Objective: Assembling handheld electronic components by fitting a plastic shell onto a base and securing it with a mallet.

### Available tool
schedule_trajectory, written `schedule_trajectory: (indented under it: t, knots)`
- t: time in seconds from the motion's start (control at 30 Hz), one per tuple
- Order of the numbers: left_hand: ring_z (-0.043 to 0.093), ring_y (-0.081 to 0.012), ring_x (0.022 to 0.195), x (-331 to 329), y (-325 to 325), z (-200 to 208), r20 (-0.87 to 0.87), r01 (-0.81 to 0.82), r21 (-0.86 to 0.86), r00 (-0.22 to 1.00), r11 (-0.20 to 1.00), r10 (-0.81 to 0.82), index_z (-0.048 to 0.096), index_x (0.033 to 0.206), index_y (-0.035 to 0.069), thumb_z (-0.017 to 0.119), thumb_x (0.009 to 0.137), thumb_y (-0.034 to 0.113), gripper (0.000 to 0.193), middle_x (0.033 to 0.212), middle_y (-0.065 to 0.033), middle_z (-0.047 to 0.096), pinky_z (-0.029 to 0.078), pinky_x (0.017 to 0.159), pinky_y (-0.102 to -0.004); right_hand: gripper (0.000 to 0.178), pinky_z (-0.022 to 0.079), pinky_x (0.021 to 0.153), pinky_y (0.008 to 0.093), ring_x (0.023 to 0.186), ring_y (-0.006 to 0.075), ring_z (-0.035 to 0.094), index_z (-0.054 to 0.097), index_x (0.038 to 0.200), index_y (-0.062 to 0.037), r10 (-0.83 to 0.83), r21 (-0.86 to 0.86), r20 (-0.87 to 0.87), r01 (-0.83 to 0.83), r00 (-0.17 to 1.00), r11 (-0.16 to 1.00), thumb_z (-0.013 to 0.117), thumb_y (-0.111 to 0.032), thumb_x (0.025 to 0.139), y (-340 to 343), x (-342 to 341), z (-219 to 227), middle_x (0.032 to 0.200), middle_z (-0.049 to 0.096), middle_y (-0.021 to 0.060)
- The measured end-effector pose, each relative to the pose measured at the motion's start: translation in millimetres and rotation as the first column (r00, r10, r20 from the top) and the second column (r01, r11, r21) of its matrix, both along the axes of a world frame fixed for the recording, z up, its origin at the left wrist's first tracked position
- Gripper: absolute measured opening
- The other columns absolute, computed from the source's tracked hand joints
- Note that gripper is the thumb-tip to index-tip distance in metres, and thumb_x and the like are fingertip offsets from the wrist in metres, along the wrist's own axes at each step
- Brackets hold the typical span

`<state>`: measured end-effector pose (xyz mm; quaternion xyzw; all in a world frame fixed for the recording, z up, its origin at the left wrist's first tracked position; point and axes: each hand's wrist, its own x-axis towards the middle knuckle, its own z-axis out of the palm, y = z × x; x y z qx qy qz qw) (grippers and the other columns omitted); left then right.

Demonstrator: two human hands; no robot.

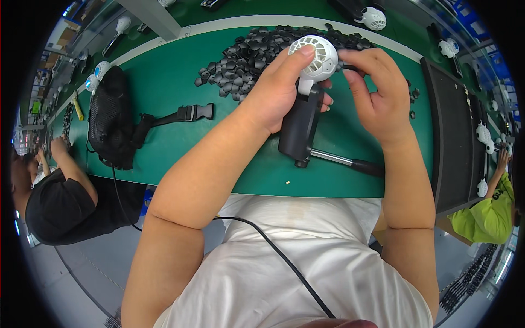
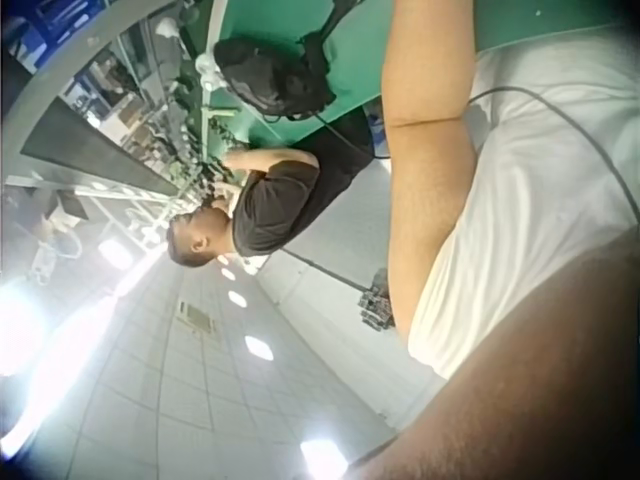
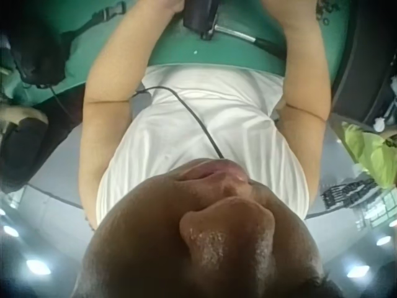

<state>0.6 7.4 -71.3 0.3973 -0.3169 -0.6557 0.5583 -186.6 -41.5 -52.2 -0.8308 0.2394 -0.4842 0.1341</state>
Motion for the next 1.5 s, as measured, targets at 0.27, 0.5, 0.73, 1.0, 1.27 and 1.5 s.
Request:
schedule_trajectory:
  t: [0.27, 0.5, 0.73, 1.0, 1.27, 1.5]
  knots:
    - [0.071, -0.0230, 0.072, -2.6, 1.4, 1.4, -0.033, -0.058, -0.005, 0.998, 0.998, 0.058, 0.060, 0.126, -0.005, 0.058, 0.100, 0.048, 0.059, 0.097, -0.0163, 0.070, 0.060, 0.064, -0.0338, 0.018, 0.051, 0.069, 0.0276, 0.078, 0.0173, 0.061, 0.071, 0.096, -0.0033, 0.018, -0.114, 0.067, -0.011, 0.998, 0.993, 0.076, 0.005, 0.082, -7.1, 3.7, -3.3, 0.093, 0.070, 0.0047]
    - [0.071, -0.0223, 0.073, -4.9, 2.6, -1.1, -0.052, -0.071, -0.043, 0.996, 0.997, 0.069, 0.060, 0.125, -0.005, 0.058, 0.100, 0.047, 0.058, 0.099, -0.0164, 0.070, 0.061, 0.065, -0.0334, 0.005, 0.048, 0.064, 0.0243, 0.072, 0.0122, 0.060, 0.066, 0.095, -0.0033, 0.000, 0.669, 0.247, -0.171, 0.969, 0.724, 0.070, -0.006, 0.096, 9.0, 14.3, -0.9, 0.083, 0.067, 0.0043]
    - [0.070, -0.0215, 0.077, -11.7, 4.7, 0.9, -0.037, -0.120, -0.064, 0.992, 0.991, 0.118, 0.058, 0.127, -0.001, 0.057, 0.102, 0.048, 0.055, 0.100, -0.0166, 0.069, 0.061, 0.066, -0.0329, 0.013, 0.046, 0.061, 0.0220, 0.062, 0.0106, 0.057, 0.062, 0.093, -0.0045, 0.027, 0.733, 0.217, -0.180, 0.976, 0.656, 0.064, -0.012, 0.102, 6.3, 18.6, -9.4, 0.072, 0.062, 0.0017]
    - [0.070, -0.0208, 0.077, -15.5, 7.7, 3.1, 0.028, -0.136, -0.067, 0.990, 0.988, 0.138, 0.054, 0.132, 0.002, 0.054, 0.105, 0.047, 0.053, 0.100, -0.0164, 0.069, 0.061, 0.066, -0.0329, 0.011, 0.048, 0.062, 0.0226, 0.068, 0.0105, 0.060, 0.063, 0.101, -0.0038, 0.070, 0.716, 0.184, -0.182, 0.981, 0.675, 0.063, -0.015, 0.103, 3.5, 15.5, -14.9, 0.084, 0.066, 0.0058]
    - [0.069, -0.0203, 0.076, -16.2, 7.9, 2.1, 0.030, -0.081, -0.096, 0.996, 0.992, 0.084, 0.051, 0.132, 0.002, 0.051, 0.107, 0.045, 0.050, 0.100, -0.0165, 0.068, 0.061, 0.067, -0.0335, 0.039, 0.045, 0.061, 0.0224, 0.075, 0.0090, 0.052, 0.055, 0.142, -0.0018, 0.056, 0.607, 0.352, -0.274, 0.934, 0.746, 0.053, -0.021, 0.108, 7.3, 30.0, -25.6, 0.106, 0.065, 0.0072]
    - [0.068, -0.0198, 0.074, -19.4, 8.8, 0.4, 0.069, -0.101, -0.126, 0.991, 0.987, 0.110, 0.047, 0.135, 0.003, 0.049, 0.107, 0.046, 0.051, 0.101, -0.0167, 0.066, 0.061, 0.066, -0.0339, 0.052, 0.045, 0.060, 0.0202, 0.081, 0.0093, 0.055, 0.044, 0.156, -0.0031, 0.196, 0.790, 0.343, -0.395, 0.919, 0.469, 0.052, -0.023, 0.108, 3.3, 17.5, -18.0, 0.117, 0.066, 0.0100]
